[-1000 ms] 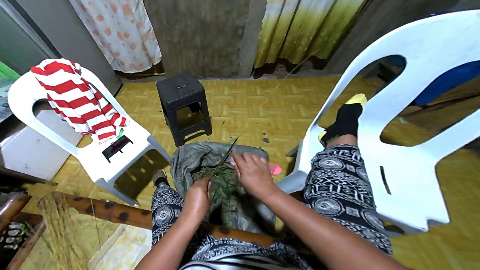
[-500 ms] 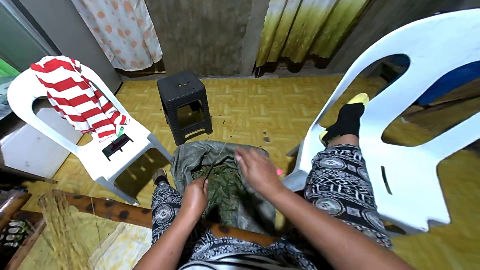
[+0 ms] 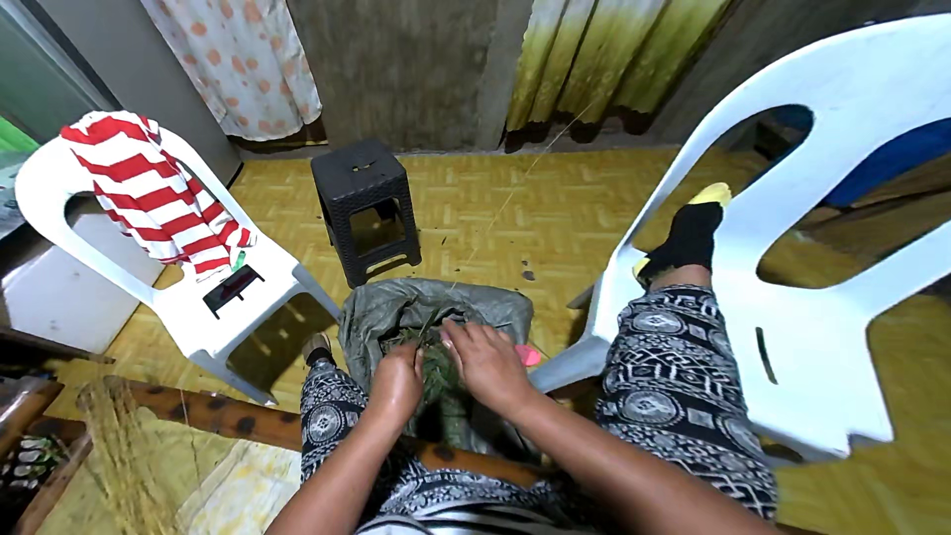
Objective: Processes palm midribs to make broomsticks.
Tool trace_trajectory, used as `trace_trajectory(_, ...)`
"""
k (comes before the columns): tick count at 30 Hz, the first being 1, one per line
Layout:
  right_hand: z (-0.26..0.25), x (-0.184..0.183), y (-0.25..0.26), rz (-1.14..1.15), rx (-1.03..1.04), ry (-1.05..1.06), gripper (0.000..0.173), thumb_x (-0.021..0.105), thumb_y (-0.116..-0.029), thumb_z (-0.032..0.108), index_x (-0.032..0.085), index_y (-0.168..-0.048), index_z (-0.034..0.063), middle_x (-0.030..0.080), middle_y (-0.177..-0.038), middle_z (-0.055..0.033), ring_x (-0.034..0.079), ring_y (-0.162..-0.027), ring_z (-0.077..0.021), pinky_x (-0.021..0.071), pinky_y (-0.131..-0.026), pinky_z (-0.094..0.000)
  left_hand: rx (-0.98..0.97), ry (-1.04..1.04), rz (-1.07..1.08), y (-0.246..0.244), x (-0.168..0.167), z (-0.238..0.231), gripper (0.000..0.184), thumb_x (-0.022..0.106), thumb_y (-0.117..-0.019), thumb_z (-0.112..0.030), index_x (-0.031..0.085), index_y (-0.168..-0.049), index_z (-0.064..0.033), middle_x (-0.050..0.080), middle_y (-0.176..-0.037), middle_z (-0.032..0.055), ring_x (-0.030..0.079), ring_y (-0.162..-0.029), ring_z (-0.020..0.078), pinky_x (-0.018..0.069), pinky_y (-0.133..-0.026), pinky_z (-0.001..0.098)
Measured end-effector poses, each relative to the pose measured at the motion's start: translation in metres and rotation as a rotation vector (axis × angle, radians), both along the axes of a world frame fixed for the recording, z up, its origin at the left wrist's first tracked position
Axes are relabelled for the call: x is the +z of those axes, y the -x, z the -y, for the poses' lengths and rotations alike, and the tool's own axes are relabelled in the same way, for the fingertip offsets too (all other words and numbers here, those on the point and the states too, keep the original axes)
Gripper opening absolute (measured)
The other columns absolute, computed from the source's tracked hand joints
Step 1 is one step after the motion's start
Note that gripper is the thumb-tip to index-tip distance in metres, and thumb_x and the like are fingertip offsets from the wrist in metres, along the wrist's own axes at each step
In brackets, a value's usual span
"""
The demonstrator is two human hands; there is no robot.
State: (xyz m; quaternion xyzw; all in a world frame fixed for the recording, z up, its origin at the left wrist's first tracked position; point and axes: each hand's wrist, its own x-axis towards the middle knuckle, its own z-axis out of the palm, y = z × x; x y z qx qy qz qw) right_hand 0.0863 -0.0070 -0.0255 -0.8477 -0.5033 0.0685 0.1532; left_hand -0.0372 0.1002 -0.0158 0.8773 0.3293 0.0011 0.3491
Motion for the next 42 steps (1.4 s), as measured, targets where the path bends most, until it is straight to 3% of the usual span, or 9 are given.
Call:
trace_trajectory(10,-0.004,0.002,-0.025,0.064,-0.063,-0.065,0.039,0.048,-0.1084,0.022,0.062,-0.139,0.0026,0.068,-0.116,-0.0288,0.065,-0.108,-0.0499,0.0485,-0.091,-0.065,-0.01,-0.071,0.058,0.02,-0.011,0.005,0.036,0.046,-0.1096,-0.016,0.064,-0.132,0.0065,0.069,-0.123,0.0241,0.068,-0.116,0.0348,0.0507,-0.105,0.0465)
trace_trajectory(18,-0.005,0.025,-0.066,-0.006,-0.283,-0.1,0.041,0.043,-0.1112,0.024,0.057,-0.143,0.0019,0.064,-0.12,-0.031,0.062,-0.112,-0.0506,0.047,-0.094,-0.0663,0.006,-0.048,0.057,0.025,-0.009,0.002,0.036,0.045,-0.1098,-0.015,0.064,-0.13,0.0073,0.07,-0.12,0.0239,0.069,-0.112,0.0341,0.0511,-0.104,0.0465)
trace_trajectory(21,-0.001,0.032,-0.047,-0.105,-0.17,-0.02,0.043,0.04,-0.1121,0.026,0.055,-0.145,0.0023,0.064,-0.125,-0.0288,0.063,-0.117,-0.0479,0.0476,-0.099,-0.0642,0.014,-0.043,0.026,0.021,-0.007,0.001,0.037,0.044,-0.1102,-0.016,0.064,-0.13,0.0076,0.07,-0.12,0.0247,0.069,-0.114,0.0352,0.0506,-0.104,0.047)
trace_trajectory(26,0.006,0.023,0.008,-0.129,0.065,0.024,0.045,0.039,-0.1116,0.029,0.059,-0.143,0.0035,0.068,-0.123,-0.0254,0.067,-0.114,-0.0445,0.0508,-0.098,-0.0603,-0.003,-0.052,-0.031,0.008,0.001,-0.002,0.038,0.041,-0.1113,-0.018,0.063,-0.13,0.007,0.069,-0.123,0.024,0.067,-0.118,0.0338,0.0495,-0.106,0.0464)
trace_trajectory(33,0.001,0.007,0.013,0.032,0.045,-0.054,0.041,0.044,-0.1094,0.025,0.064,-0.137,0.0015,0.07,-0.114,-0.0256,0.069,-0.105,-0.0452,0.0532,-0.09,-0.06,-0.02,-0.062,-0.051,0.001,0.002,-0.001,0.039,0.04,-0.1114,-0.018,0.061,-0.135,0.0053,0.067,-0.13,0.0227,0.064,-0.124,0.0329,0.047,-0.11,0.0455)
trace_trajectory(42,-0.001,-0.004,-0.005,0.08,-0.012,-0.075,0.039,0.047,-0.1086,0.023,0.063,-0.137,0.0014,0.069,-0.115,-0.0273,0.068,-0.106,-0.0474,0.0513,-0.089,-0.0628,-0.04,-0.039,-0.042,0.009,-0.004,0.0,0.039,0.041,-0.1109,-0.018,0.062,-0.133,0.0063,0.067,-0.127,0.0242,0.065,-0.121,0.0343,0.0479,-0.108,0.0462)
